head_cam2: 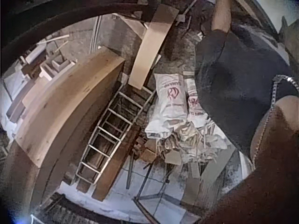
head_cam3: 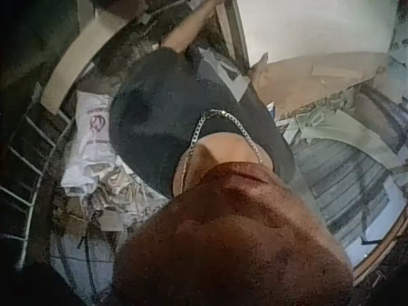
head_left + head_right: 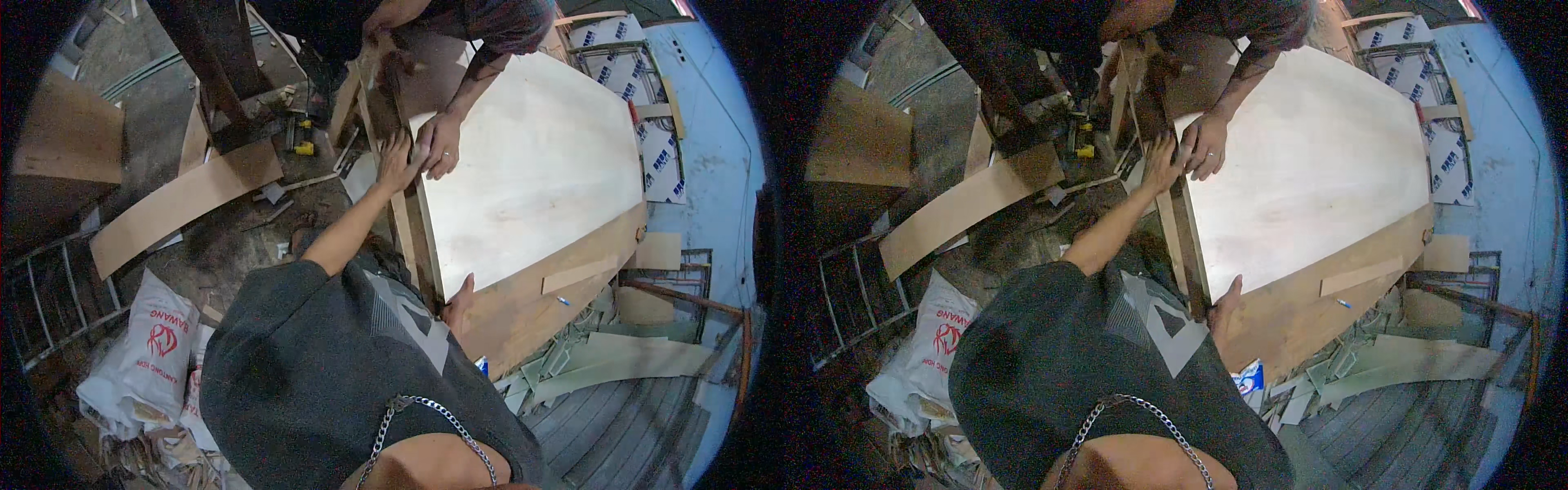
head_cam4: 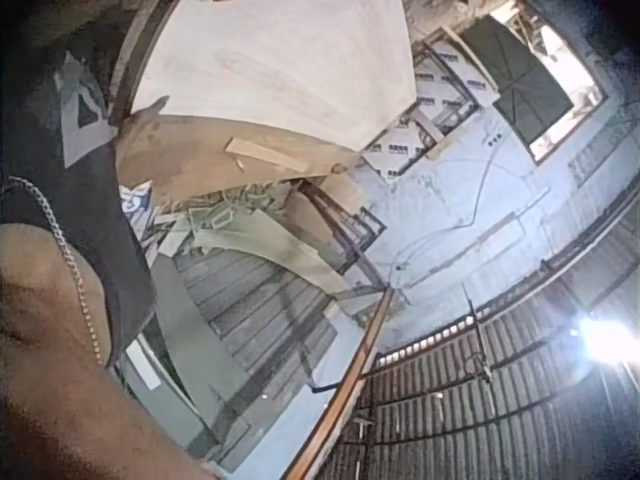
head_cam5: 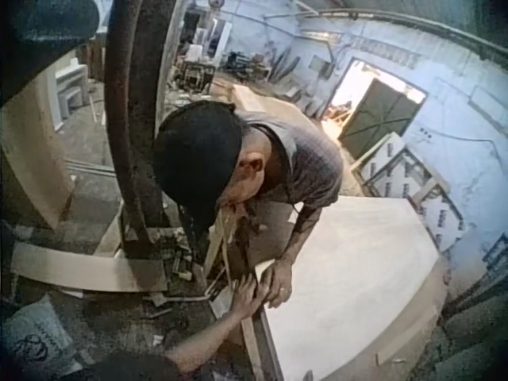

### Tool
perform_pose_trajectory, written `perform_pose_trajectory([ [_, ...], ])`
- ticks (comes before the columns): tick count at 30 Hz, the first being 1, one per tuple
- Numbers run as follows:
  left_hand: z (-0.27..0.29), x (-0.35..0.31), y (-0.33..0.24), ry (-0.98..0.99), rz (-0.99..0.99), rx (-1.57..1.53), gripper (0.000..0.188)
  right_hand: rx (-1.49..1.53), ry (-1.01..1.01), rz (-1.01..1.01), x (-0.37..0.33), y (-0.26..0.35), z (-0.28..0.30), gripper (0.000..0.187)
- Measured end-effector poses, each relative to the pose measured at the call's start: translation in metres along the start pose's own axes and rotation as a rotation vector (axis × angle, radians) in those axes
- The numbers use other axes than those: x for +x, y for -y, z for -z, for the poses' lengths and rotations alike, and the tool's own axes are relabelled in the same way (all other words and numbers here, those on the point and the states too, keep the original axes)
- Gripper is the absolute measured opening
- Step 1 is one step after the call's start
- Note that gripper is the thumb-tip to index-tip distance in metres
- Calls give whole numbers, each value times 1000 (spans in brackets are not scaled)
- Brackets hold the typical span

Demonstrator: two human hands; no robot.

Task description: The person works on a large wooden panel by hand and using a nail gun while a colleague uses a sander on the same workpiece.

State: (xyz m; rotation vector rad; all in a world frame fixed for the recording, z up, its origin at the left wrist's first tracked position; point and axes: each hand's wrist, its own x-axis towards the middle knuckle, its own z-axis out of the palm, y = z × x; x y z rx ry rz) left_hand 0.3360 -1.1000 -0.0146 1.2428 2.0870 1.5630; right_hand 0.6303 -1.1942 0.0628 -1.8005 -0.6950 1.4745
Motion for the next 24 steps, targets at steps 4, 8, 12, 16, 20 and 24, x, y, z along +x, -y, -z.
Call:
perform_pose_trajectory([
  [4,8,-7,-10,90,102,38,86,38,-37,-41,0,3,-3,76],
  [8,23,-46,-15,306,-94,139,93,14,45,58,29,-12,13,72],
  [12,26,-101,-21,272,-175,-219,58,-2,-60,-30,-10,22,-15,70],
  [16,38,-136,-34,602,-486,-179,23,121,208,18,9,9,10,60],
  [20,13,-166,-59,617,-910,28,25,102,268,73,13,3,19,58],
  [24,-17,-183,-73,1112,-723,279,28,119,293,53,8,9,21,53],
])
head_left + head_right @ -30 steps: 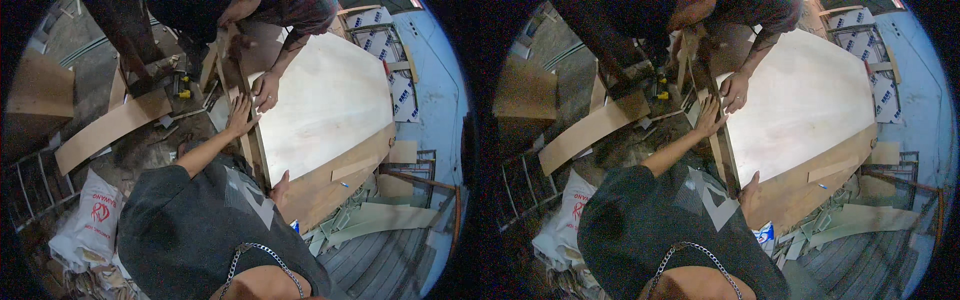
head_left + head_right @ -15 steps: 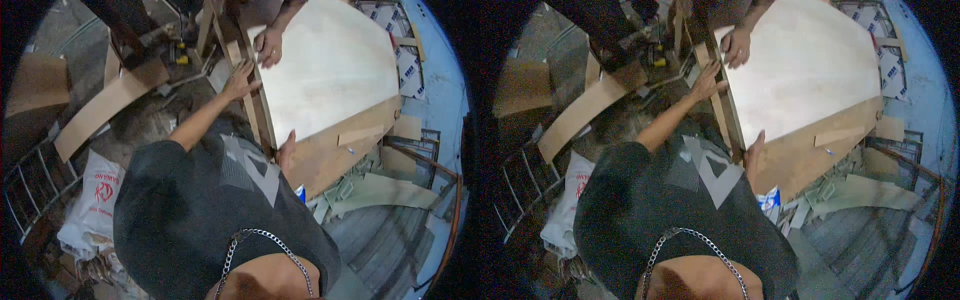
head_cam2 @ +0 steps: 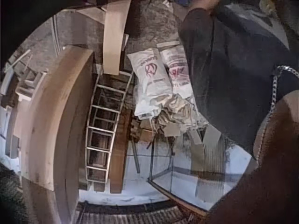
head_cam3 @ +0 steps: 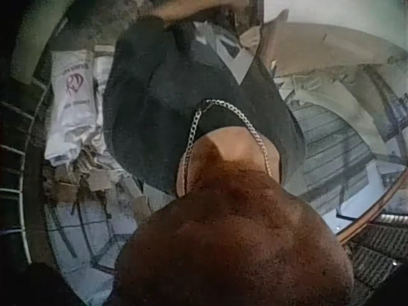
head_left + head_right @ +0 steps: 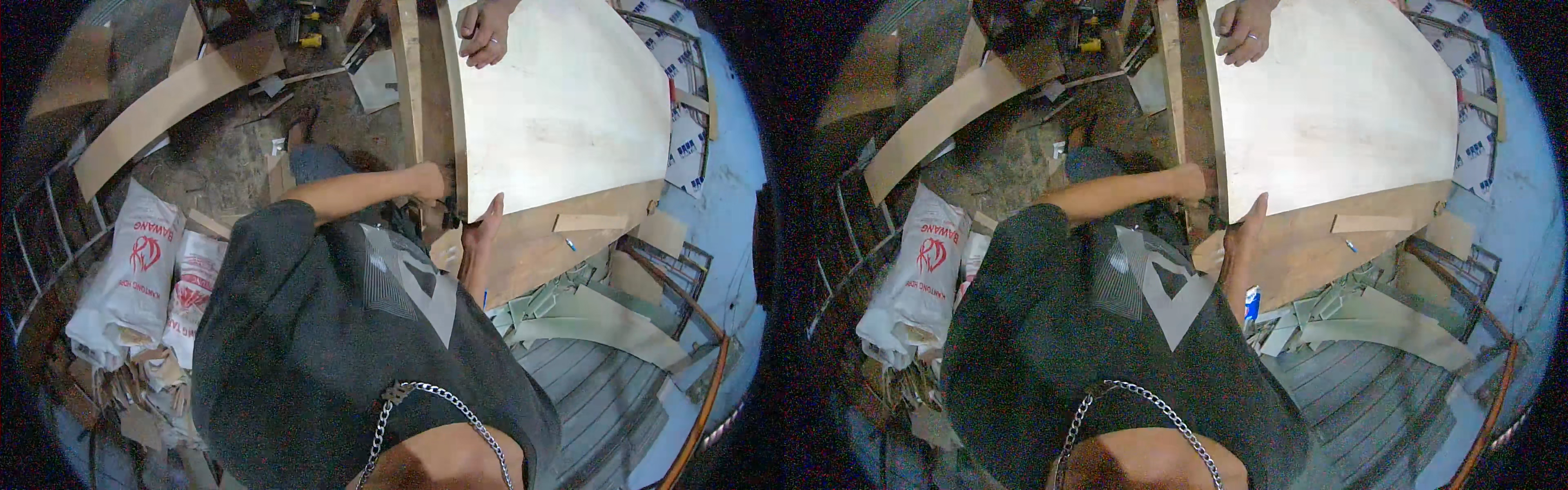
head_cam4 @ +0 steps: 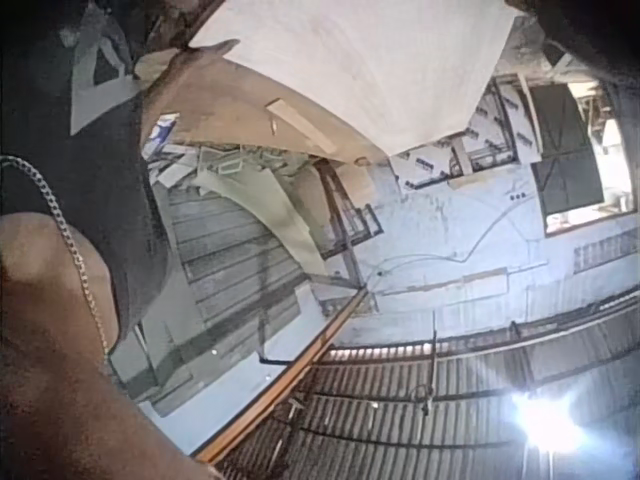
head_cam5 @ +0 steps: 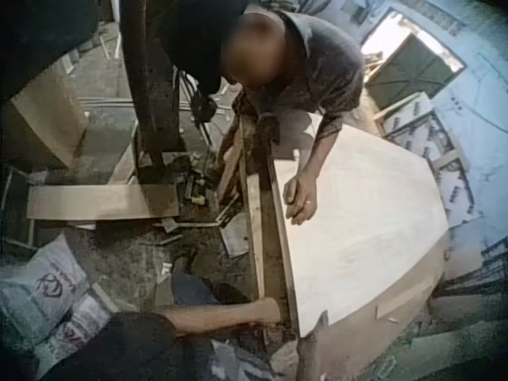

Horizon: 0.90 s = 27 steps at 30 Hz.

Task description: The person works on a large wooden panel by hand and using a nail gun while a colleague uses a sander on the same workpiece.

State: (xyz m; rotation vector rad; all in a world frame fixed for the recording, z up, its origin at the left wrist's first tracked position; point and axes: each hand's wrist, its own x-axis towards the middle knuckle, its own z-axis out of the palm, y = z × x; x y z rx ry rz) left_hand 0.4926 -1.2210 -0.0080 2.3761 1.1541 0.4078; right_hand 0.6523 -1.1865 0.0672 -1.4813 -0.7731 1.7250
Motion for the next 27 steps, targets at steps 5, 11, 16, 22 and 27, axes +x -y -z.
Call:
perform_pose_trajectory([
  [5,-24,7,-3,56,92,59,19,-42,-26,-39,6,-5,5,49],
  [11,-32,-44,-3,-444,-209,126,42,19,-49,-119,16,-13,14,55],
  [16,-41,-71,13,-424,-279,233,24,23,-88,-98,26,-30,30,59],
  [22,3,-82,44,-96,-219,-115,26,-177,-177,94,30,-48,57,65],
  [27,63,-76,52,63,-257,-218,34,-1191,-246,147,10,-37,158,43],
])
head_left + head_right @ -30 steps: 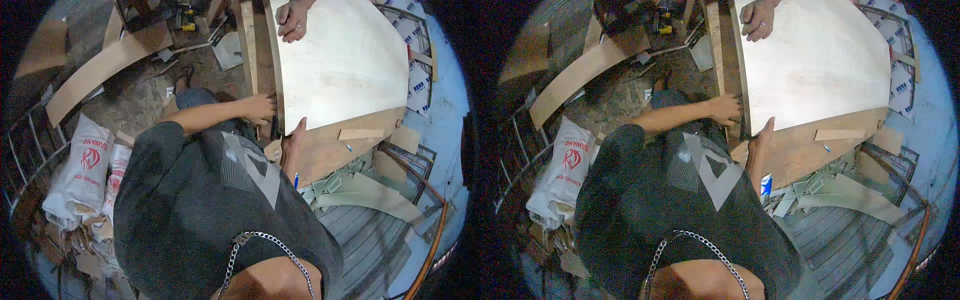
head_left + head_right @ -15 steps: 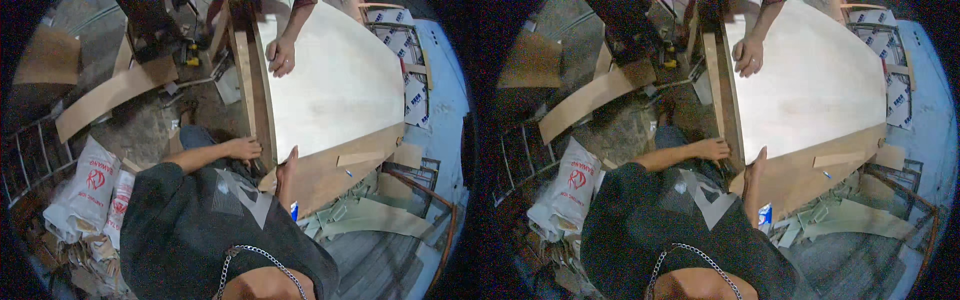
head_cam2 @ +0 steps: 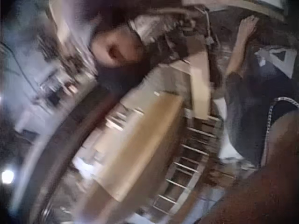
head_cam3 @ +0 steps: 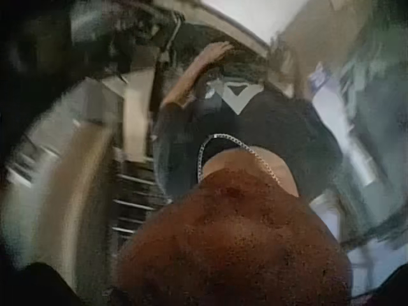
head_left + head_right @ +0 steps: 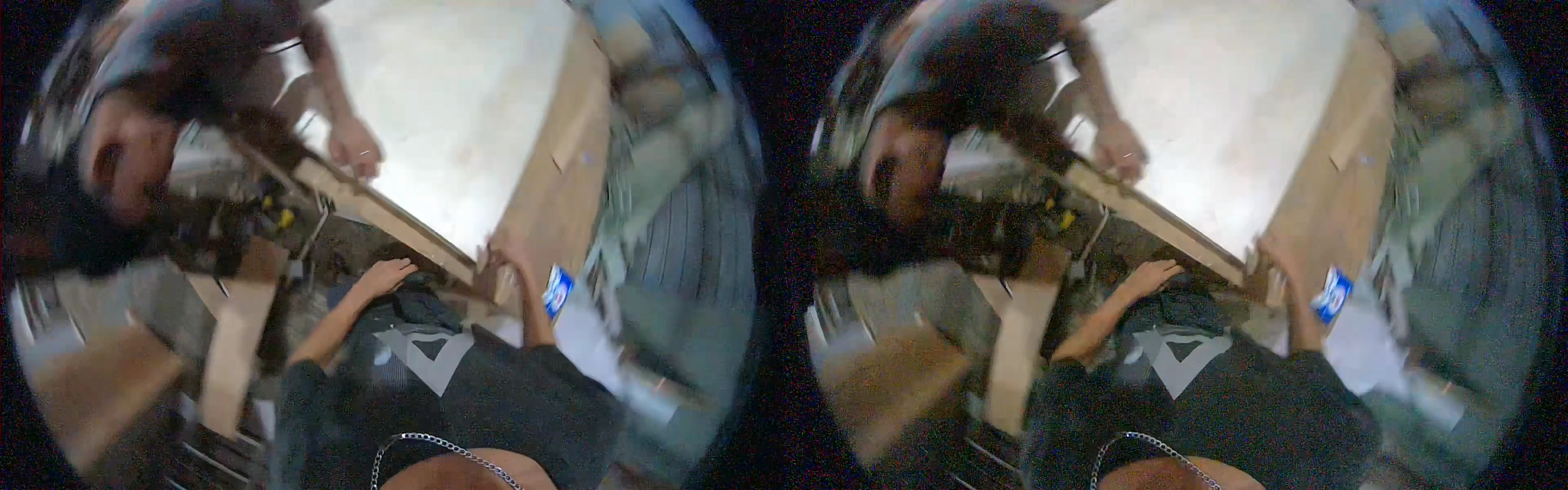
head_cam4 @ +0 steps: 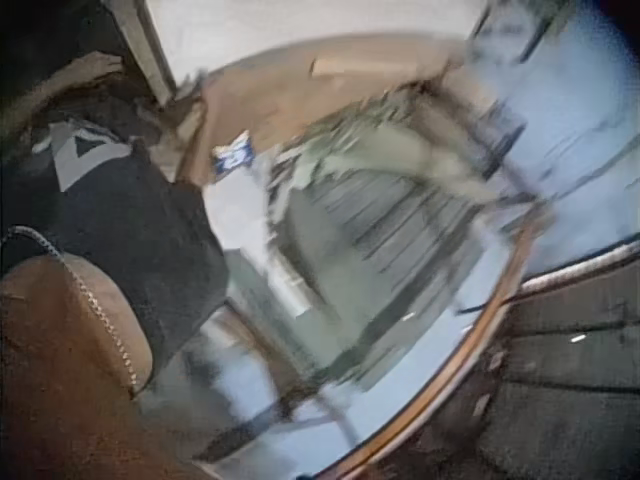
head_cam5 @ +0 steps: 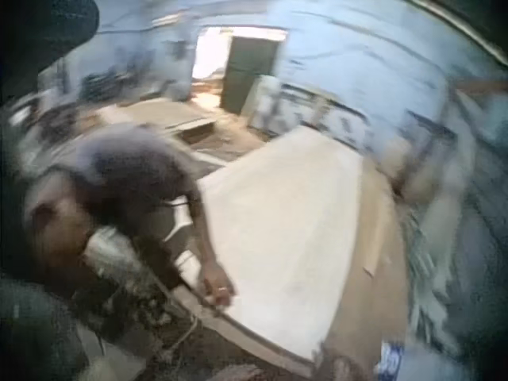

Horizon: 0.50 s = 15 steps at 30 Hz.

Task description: The person works on a large wooden panel by hand and using a nail gun while a colleague uses a sander on the same workpiece.

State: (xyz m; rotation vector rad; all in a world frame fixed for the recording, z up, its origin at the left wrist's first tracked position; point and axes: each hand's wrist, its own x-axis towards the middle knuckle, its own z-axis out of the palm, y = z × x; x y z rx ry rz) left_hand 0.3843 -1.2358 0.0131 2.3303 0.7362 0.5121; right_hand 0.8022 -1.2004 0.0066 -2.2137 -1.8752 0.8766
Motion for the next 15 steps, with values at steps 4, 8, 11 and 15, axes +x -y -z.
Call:
perform_pose_trajectory([
  [4,20,-32,-21,90,125,-72,40,1253,-362,-56,-79,130,178,10],
  [8,26,8,-32,147,-59,-172,38,874,-741,-150,-142,88,144,13],
  [11,65,60,-85,278,-105,-262,36,798,-324,-277,-174,87,40,21],
  [15,26,115,-107,62,-77,-643,21,1153,137,-219,-197,135,-19,58],
])
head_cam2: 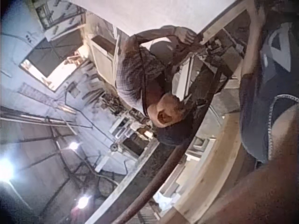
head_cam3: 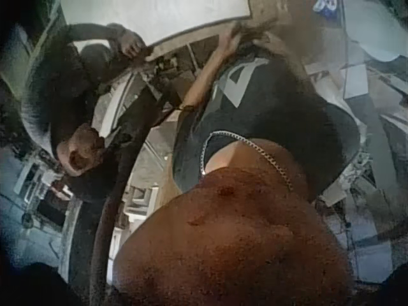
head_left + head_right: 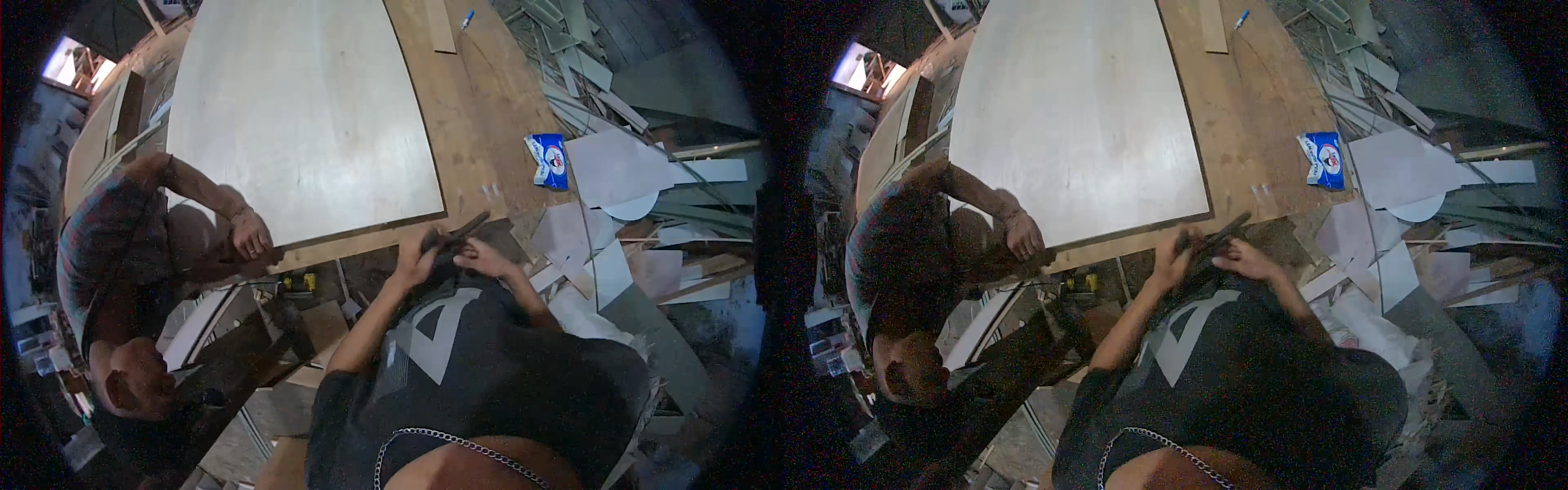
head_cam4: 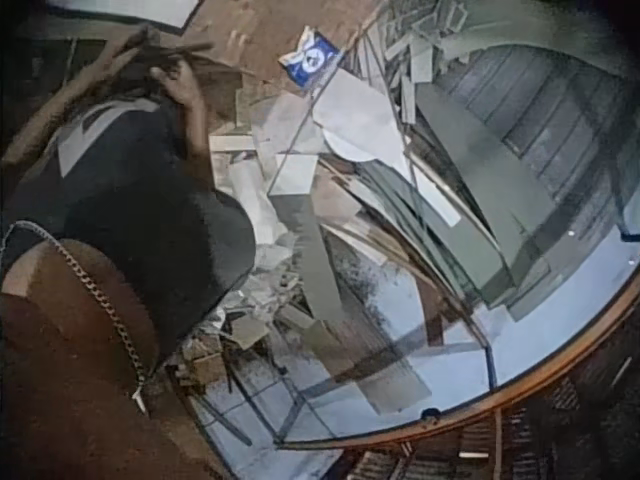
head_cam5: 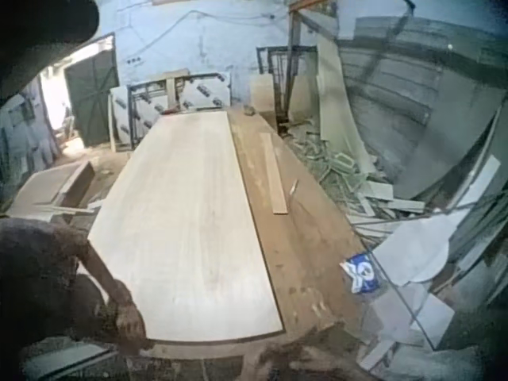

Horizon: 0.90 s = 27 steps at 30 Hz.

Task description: The person works on a large wooden panel by hand and using a nail gun while a colleague uses a sander on the same workpiece.

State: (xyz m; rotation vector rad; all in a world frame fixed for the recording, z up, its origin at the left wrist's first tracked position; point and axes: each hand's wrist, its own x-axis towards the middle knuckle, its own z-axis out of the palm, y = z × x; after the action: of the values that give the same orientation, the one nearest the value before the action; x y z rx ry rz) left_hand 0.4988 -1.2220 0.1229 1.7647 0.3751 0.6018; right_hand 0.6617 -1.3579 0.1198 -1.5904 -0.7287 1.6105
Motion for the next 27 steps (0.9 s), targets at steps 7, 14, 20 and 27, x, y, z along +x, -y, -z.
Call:
perform_pose_trajectory([
  [7,-80,145,37,-433,264,-474,30,115,-295,269,58,-1,69,79],
  [14,-96,182,35,-234,161,457,40,-157,-525,111,122,-70,180,53],
  [20,-75,86,5,-554,401,203,39,-654,-524,344,98,29,200,52],
  [27,-91,2,-25,-776,773,351,38,-259,-322,308,60,136,227,45],
])
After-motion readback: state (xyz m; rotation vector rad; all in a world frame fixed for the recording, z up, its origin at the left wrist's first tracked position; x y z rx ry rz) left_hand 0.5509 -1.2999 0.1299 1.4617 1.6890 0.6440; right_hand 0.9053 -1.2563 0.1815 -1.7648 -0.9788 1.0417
